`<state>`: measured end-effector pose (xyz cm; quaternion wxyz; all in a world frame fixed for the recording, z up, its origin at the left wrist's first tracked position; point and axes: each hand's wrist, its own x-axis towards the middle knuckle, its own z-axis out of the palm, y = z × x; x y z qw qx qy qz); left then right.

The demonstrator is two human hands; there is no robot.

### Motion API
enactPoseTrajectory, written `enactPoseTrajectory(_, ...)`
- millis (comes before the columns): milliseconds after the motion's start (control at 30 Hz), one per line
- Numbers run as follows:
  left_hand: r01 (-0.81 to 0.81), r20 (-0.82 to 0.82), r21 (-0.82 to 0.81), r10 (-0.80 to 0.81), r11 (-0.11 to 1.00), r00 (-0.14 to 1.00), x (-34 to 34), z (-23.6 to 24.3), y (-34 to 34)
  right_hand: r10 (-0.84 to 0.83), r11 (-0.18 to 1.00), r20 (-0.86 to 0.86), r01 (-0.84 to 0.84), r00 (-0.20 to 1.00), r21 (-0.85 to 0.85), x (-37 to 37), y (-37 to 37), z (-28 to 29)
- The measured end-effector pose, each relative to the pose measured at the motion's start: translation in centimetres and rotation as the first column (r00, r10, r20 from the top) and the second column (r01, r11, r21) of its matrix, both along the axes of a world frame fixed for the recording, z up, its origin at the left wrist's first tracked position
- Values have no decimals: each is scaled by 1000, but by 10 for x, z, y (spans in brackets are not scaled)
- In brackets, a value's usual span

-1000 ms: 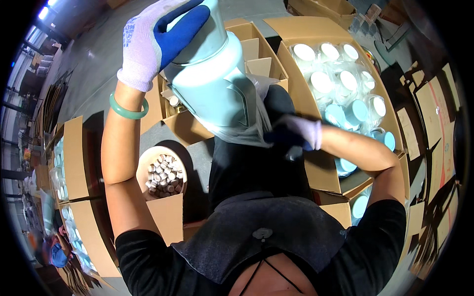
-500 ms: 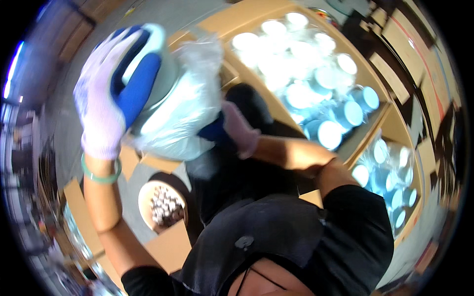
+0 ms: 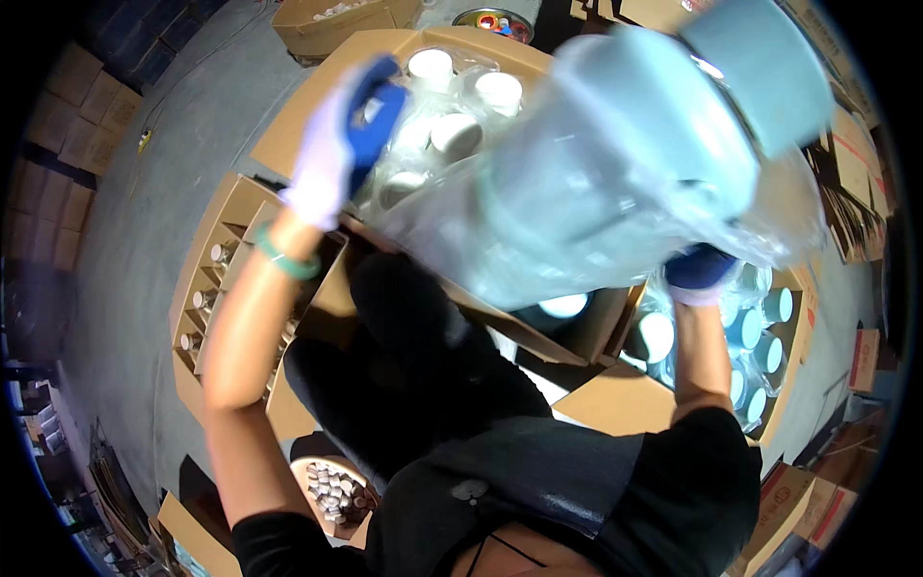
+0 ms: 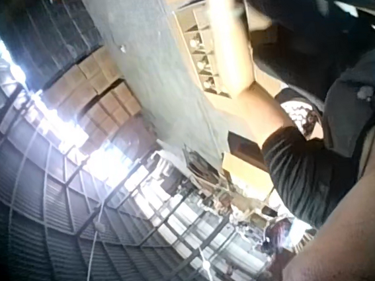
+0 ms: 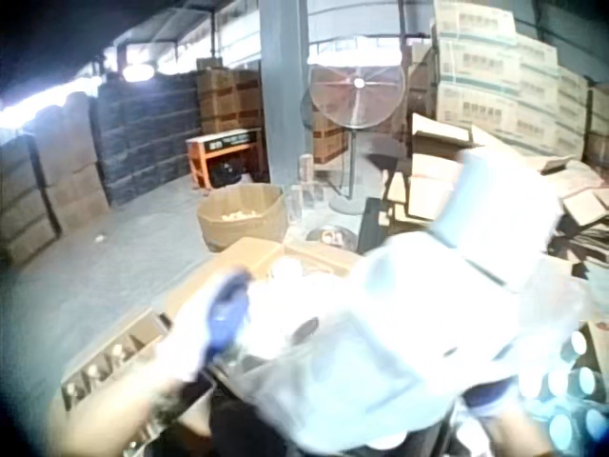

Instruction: The person places circular lids and other components onto large containers, wraps the containers in plastic bags, and places them into cardboard boxes.

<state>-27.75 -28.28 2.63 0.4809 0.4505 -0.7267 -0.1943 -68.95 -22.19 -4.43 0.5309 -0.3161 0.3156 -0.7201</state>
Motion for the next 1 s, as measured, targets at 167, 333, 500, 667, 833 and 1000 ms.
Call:
enactPoseTrajectory(167,29,159,464,-115,885,981,-88,-106,-100,-507,832,-555,542,659,-116,-121,18,-12)
enactPoseTrajectory(333,-142,421,504,-99,852,902,-167,-209,-177,-483,848,-308,525,820,69,-146,39,-43)
enactPoseTrajectory(500,-245,473,621,-107,745,874,-202,-237,-195,-534,773,-717,601,447,-201,-154,64,-95)
enactPoseTrajectory(667,-185,259,571,38,800,965,-204,-228,-202,-558,779,-597,611,576,-139,-137,58,-94)
enactPoseTrajectory(833,-153,-230,318,233,936,945,-195,-173,-207,-615,733,-526,671,588,-107,-135,40,-91)
enactPoseTrajectory(1000,342,-910,54,-95,938,405,-141,-10,-223,-494,840,-229,528,839,124,-182,23,-75)
